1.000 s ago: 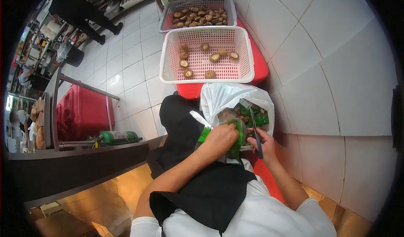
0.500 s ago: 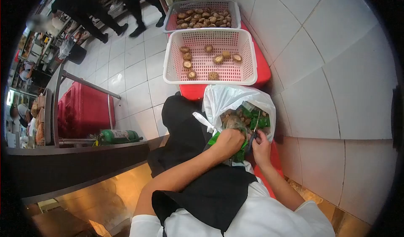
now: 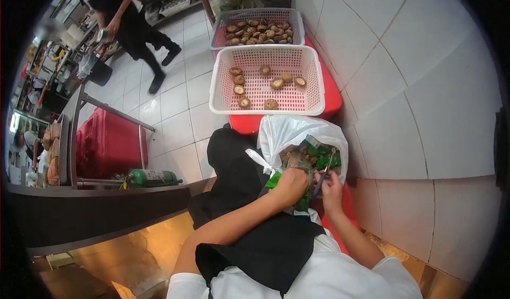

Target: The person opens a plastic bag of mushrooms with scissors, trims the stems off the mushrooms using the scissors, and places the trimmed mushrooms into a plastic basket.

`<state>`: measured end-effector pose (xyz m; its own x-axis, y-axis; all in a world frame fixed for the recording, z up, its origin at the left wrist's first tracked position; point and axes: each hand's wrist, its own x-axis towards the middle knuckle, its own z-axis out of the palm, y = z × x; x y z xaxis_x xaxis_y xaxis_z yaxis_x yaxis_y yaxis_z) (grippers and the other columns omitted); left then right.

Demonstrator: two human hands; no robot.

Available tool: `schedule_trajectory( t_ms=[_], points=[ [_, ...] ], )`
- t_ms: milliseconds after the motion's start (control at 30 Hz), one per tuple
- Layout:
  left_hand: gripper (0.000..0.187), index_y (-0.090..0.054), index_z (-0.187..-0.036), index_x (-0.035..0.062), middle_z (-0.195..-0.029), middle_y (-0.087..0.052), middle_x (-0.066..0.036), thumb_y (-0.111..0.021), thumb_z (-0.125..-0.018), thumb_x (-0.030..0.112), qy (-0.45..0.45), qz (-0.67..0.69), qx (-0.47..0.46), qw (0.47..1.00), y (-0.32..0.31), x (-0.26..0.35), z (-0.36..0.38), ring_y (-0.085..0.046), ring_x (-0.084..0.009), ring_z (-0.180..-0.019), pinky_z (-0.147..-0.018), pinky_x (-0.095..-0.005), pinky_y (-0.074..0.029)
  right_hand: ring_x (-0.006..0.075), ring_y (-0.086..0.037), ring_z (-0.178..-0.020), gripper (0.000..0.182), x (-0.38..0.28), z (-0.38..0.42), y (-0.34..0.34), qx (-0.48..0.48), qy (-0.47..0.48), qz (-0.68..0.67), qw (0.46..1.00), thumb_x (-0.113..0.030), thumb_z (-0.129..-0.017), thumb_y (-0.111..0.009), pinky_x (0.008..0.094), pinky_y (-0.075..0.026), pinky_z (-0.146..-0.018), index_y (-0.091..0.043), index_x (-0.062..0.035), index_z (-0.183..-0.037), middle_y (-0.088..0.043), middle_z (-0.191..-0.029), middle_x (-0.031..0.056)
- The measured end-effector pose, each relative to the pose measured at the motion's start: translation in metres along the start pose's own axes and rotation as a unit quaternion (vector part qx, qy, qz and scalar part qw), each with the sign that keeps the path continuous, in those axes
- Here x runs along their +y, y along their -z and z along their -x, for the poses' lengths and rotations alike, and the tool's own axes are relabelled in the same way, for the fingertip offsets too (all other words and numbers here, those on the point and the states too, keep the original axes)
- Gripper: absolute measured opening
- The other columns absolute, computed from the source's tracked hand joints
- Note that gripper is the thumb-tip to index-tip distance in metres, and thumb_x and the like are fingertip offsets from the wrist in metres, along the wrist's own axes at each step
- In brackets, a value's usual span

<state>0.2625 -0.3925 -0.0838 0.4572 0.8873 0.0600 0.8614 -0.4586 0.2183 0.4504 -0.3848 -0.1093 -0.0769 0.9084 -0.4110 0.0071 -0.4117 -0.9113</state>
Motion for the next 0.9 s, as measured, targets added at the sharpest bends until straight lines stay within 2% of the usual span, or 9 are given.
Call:
schedule_trajectory(
  t_ms=[100, 167, 233, 300, 400, 500, 600, 700, 900],
  points=[
    [0.009, -0.071, -0.070, 0.0103, -0.069, -0.066, -0.010, -0.067, -0.077, 0.015, -0.018, 0.022, 0.077, 0.997, -0.004, -0.002, 0.003, -0.068, -0.0265, -0.066, -0.058, -0.0390, -0.049, 0.0119, -0.070, -0.079, 0.039, 0.007, -0.007, 0.009, 0.037, 0.040, 0.165, 0.985, -0.026, -0.097, -0.078, 0.0272, -0.053, -0.068, -0.060, -0.0019, -0.123, -0.076, -0.094, 0.0084],
    [0.008, -0.070, -0.073, 0.0082, -0.072, -0.066, -0.012, -0.067, -0.078, 0.015, -0.036, 0.034, 0.123, 0.991, -0.005, -0.006, 0.006, -0.068, -0.0269, -0.068, -0.060, -0.0389, -0.050, 0.0140, -0.072, -0.080, 0.043, 0.005, -0.007, 0.008, 0.043, 0.040, 0.191, 0.980, -0.030, -0.094, -0.080, 0.0296, -0.053, -0.068, -0.061, 0.0008, -0.117, -0.078, -0.090, 0.0111],
    [0.009, -0.069, -0.076, 0.0060, -0.075, -0.066, -0.013, -0.066, -0.078, 0.015, -0.056, 0.040, 0.140, 0.988, -0.001, -0.009, 0.007, -0.068, -0.0273, -0.070, -0.061, -0.0387, -0.050, 0.0151, -0.073, -0.080, 0.044, -0.001, -0.004, 0.004, 0.045, 0.046, 0.219, 0.974, -0.034, -0.094, -0.080, 0.0299, -0.052, -0.067, -0.062, 0.0012, -0.114, -0.078, -0.088, 0.0114],
    [0.009, -0.069, -0.080, 0.0031, -0.080, -0.067, -0.016, -0.067, -0.076, 0.011, -0.054, 0.072, 0.084, 0.992, 0.008, -0.009, 0.010, -0.069, -0.0311, -0.075, -0.066, -0.0413, -0.052, 0.0153, -0.073, -0.079, 0.043, -0.005, -0.001, -0.003, 0.042, 0.057, 0.250, 0.966, -0.036, -0.095, -0.079, 0.0280, -0.051, -0.065, -0.063, -0.0009, -0.114, -0.078, -0.088, 0.0093],
    [0.009, -0.069, -0.080, 0.0016, -0.081, -0.067, -0.018, -0.068, -0.075, 0.008, -0.046, 0.090, 0.052, 0.993, 0.020, -0.008, 0.013, -0.070, -0.0333, -0.078, -0.068, -0.0426, -0.054, 0.0173, -0.073, -0.078, 0.041, -0.010, -0.001, -0.007, 0.001, -0.045, 0.046, 0.998, -0.041, -0.099, -0.074, 0.0282, -0.054, -0.064, -0.063, -0.0049, -0.116, -0.076, -0.091, 0.0096],
    [0.008, -0.069, -0.079, 0.0014, -0.080, -0.067, -0.018, -0.069, -0.074, 0.007, -0.041, 0.080, 0.053, 0.995, 0.022, -0.009, 0.013, -0.069, -0.0342, -0.076, -0.067, -0.0432, -0.054, 0.0190, -0.073, -0.078, 0.041, -0.027, 0.003, -0.006, -0.005, -0.092, -0.116, 0.989, -0.045, -0.102, -0.068, 0.0320, -0.060, -0.064, -0.060, -0.0083, -0.118, -0.073, -0.097, 0.0112],
    [0.009, -0.068, -0.078, 0.0004, -0.080, -0.067, -0.018, -0.070, -0.074, 0.008, -0.033, 0.093, 0.042, 0.994, 0.021, -0.011, 0.012, -0.069, -0.0354, -0.078, -0.068, -0.0443, -0.055, 0.0207, -0.073, -0.080, 0.042, -0.035, 0.005, -0.006, -0.029, -0.109, -0.179, 0.977, -0.046, -0.102, -0.066, 0.0384, -0.064, -0.064, -0.057, -0.0087, -0.119, -0.072, -0.100, 0.0133],
    [0.014, -0.067, -0.083, -0.0004, -0.081, -0.067, -0.019, -0.073, -0.075, 0.010, -0.015, 0.116, 0.050, 0.992, 0.022, -0.014, 0.016, -0.070, -0.0377, -0.079, -0.069, -0.0465, -0.055, 0.0205, -0.074, -0.084, 0.041, -0.039, 0.003, -0.007, -0.037, -0.112, -0.167, 0.979, -0.044, -0.102, -0.068, 0.0375, -0.063, -0.066, -0.056, -0.0093, -0.120, -0.072, -0.100, 0.0119],
    [0.021, -0.066, -0.094, 0.0016, -0.077, -0.066, -0.021, -0.074, -0.079, 0.013, 0.025, 0.243, 0.087, 0.966, 0.037, -0.014, 0.018, -0.069, -0.0398, -0.074, -0.065, -0.0500, -0.054, 0.0166, -0.071, -0.086, 0.041, -0.033, -0.001, -0.011, -0.045, -0.082, -0.051, 0.994, -0.034, -0.098, -0.075, 0.0287, -0.057, -0.068, -0.059, -0.0082, -0.125, -0.071, -0.102, 0.0073]
  ],
)
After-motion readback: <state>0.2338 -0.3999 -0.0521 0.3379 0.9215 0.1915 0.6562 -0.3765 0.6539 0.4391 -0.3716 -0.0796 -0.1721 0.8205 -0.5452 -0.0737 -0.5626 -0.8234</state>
